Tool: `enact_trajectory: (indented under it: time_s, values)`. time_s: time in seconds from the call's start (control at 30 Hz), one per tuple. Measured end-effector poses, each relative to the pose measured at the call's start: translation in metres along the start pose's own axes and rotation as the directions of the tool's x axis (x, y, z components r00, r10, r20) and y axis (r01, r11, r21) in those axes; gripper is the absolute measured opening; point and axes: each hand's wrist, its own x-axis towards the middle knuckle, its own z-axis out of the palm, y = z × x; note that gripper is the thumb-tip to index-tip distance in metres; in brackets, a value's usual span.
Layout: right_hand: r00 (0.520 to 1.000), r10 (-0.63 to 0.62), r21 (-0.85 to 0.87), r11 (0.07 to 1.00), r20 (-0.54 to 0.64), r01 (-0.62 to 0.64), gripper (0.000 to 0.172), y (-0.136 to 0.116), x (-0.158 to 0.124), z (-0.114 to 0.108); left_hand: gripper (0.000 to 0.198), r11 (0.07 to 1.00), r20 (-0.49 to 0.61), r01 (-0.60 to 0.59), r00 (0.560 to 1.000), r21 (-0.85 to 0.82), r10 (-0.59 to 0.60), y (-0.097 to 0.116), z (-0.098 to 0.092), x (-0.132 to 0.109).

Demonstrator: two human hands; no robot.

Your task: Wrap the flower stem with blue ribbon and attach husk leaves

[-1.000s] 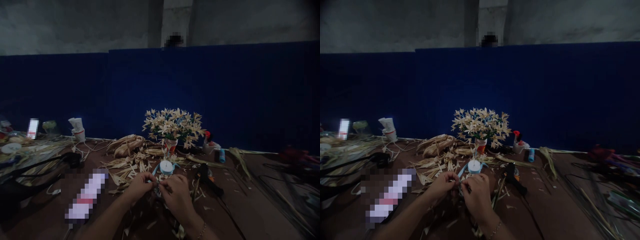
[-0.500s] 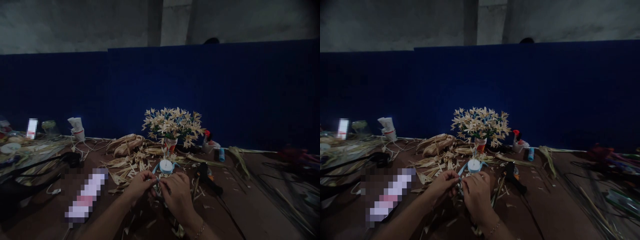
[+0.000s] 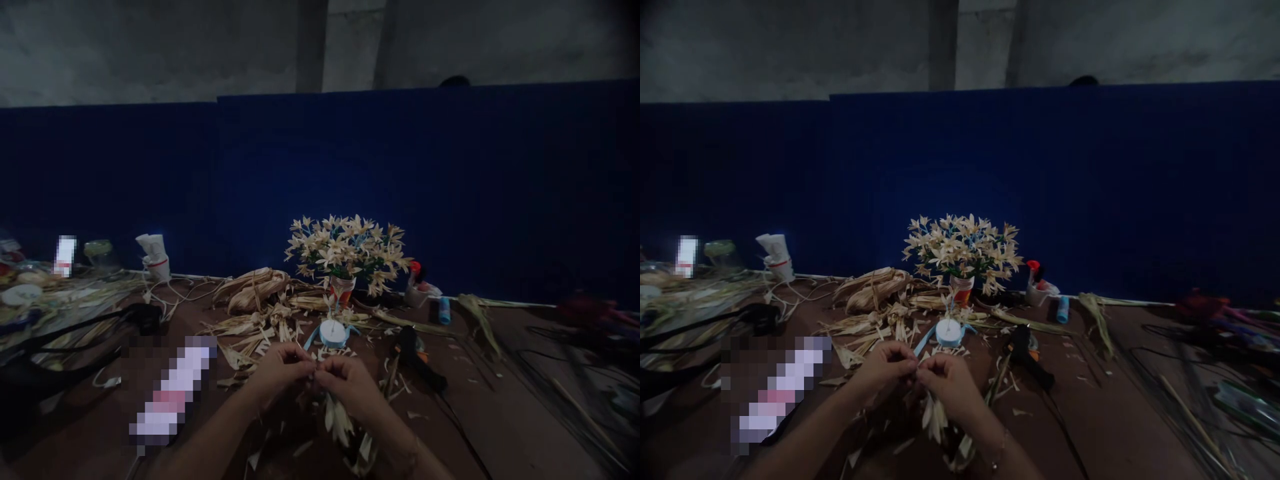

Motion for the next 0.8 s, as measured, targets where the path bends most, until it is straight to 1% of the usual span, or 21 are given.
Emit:
enact_trajectory:
  time_s: [0.03, 0.07, 0.1, 0.13, 0.17, 0.23, 0.27, 0.3, 0.33, 0.37, 0.4, 0.43, 0.5, 0.53, 0.57, 0.6, 0.63, 0.7, 0.73, 0.77, 0.8]
  values:
    - [0.992, 0.077, 0.134, 0.987, 0.103, -0.091, 0.027, 0.000, 0.001, -0.002, 0.018, 1.000, 0.023, 0.003, 1.000, -0.013, -0.002, 0.000, 0.001, -0.001]
    - [0.975, 0.123, 0.213, 0.964, 0.183, -0.161, 0.029, 0.000, 0.001, -0.004, 0.018, 1.000, 0.042, 0.001, 0.999, -0.016, -0.001, 0.000, 0.001, -0.002]
    - [0.962, 0.146, 0.241, 0.949, 0.232, -0.202, 0.030, 0.000, 0.002, -0.005, 0.018, 1.000, 0.054, -0.003, 0.999, -0.008, 0.004, -0.001, 0.001, -0.003]
    - [0.959, 0.153, 0.227, 0.952, 0.237, -0.208, 0.030, 0.000, 0.002, -0.006, 0.018, 1.000, 0.053, -0.011, 0.999, 0.011, 0.010, -0.002, 0.001, -0.002]
    - [0.969, 0.140, 0.170, 0.970, 0.203, -0.176, 0.029, 0.000, 0.002, -0.006, 0.018, 0.999, 0.038, -0.020, 0.999, 0.038, 0.018, -0.004, 0.001, -0.001]
    - [0.999, 0.036, -0.076, 0.997, 0.036, -0.033, 0.023, 0.000, 0.001, -0.005, 0.018, 0.993, -0.021, -0.046, 0.999, 0.107, 0.049, -0.008, -0.002, 0.002]
    - [0.997, -0.055, -0.241, 0.970, -0.061, 0.038, 0.018, -0.001, 0.001, -0.003, 0.018, 0.988, -0.054, -0.058, 0.996, 0.141, 0.066, -0.009, -0.003, 0.004]
    - [0.979, -0.154, -0.398, 0.913, -0.136, 0.088, 0.014, -0.001, 0.000, -0.002, 0.017, 0.984, -0.079, -0.066, 0.994, 0.166, 0.080, -0.010, -0.004, 0.006]
    - [0.954, -0.242, -0.520, 0.846, -0.176, 0.118, 0.010, -0.002, -0.001, 0.000, 0.017, 0.981, -0.094, -0.070, 0.992, 0.180, 0.088, -0.010, -0.005, 0.007]
    - [0.935, -0.301, -0.595, 0.792, -0.189, 0.135, 0.008, -0.003, -0.002, 0.001, 0.017, 0.980, -0.092, -0.072, 0.992, 0.184, 0.090, -0.009, -0.006, 0.008]
    - [0.923, -0.330, -0.623, 0.769, -0.197, 0.142, 0.008, -0.004, -0.003, 0.002, 0.016, 0.981, -0.076, -0.072, 0.993, 0.180, 0.086, -0.007, -0.007, 0.008]
    - [0.925, -0.323, -0.610, 0.780, -0.201, 0.140, 0.008, -0.004, -0.003, 0.002, 0.015, 0.983, -0.048, -0.070, 0.996, 0.171, 0.080, -0.005, -0.008, 0.008]
    - [0.958, -0.207, -0.454, 0.886, -0.200, 0.097, 0.011, -0.005, -0.002, 0.000, 0.014, 0.985, 0.013, -0.072, 0.997, 0.157, 0.071, 0.002, -0.008, 0.005]
    - [0.981, -0.105, -0.311, 0.949, -0.160, 0.051, 0.015, -0.005, -0.001, -0.001, 0.013, 0.986, 0.042, -0.068, 0.997, 0.154, 0.062, 0.006, -0.008, 0.003]
    - [0.997, 0.007, -0.141, 0.990, -0.083, -0.019, 0.018, -0.004, 0.000, -0.004, 0.013, 0.988, 0.063, -0.061, 0.997, 0.142, 0.052, 0.009, -0.008, 0.002]
    - [0.994, 0.108, 0.028, 0.994, 0.029, -0.109, 0.021, -0.003, 0.001, -0.006, 0.013, 0.991, 0.079, -0.049, 0.996, 0.121, 0.040, 0.011, -0.007, 0.000]
    - [0.972, 0.178, 0.167, 0.965, 0.150, -0.203, 0.023, -0.001, 0.002, -0.008, 0.014, 0.995, 0.096, -0.034, 0.995, 0.097, 0.025, 0.013, -0.007, -0.002]
    - [0.915, 0.240, 0.320, 0.882, 0.325, -0.345, 0.025, 0.002, 0.004, -0.011, 0.015, 0.998, 0.114, -0.008, 0.993, 0.068, 0.001, 0.012, -0.006, -0.004]
    - [0.898, 0.253, 0.349, 0.856, 0.359, -0.380, 0.026, 0.004, 0.004, -0.011, 0.015, 0.998, 0.110, -0.007, 0.994, 0.068, 0.000, 0.011, -0.006, -0.004]
    - [0.897, 0.257, 0.356, 0.851, 0.360, -0.387, 0.026, 0.005, 0.004, -0.011, 0.015, 0.996, 0.096, -0.016, 0.995, 0.083, 0.008, 0.009, -0.006, -0.003]
    - [0.911, 0.252, 0.345, 0.865, 0.327, -0.363, 0.026, 0.006, 0.004, -0.010, 0.015, 0.993, 0.074, -0.032, 0.997, 0.113, 0.024, 0.006, -0.007, -0.002]
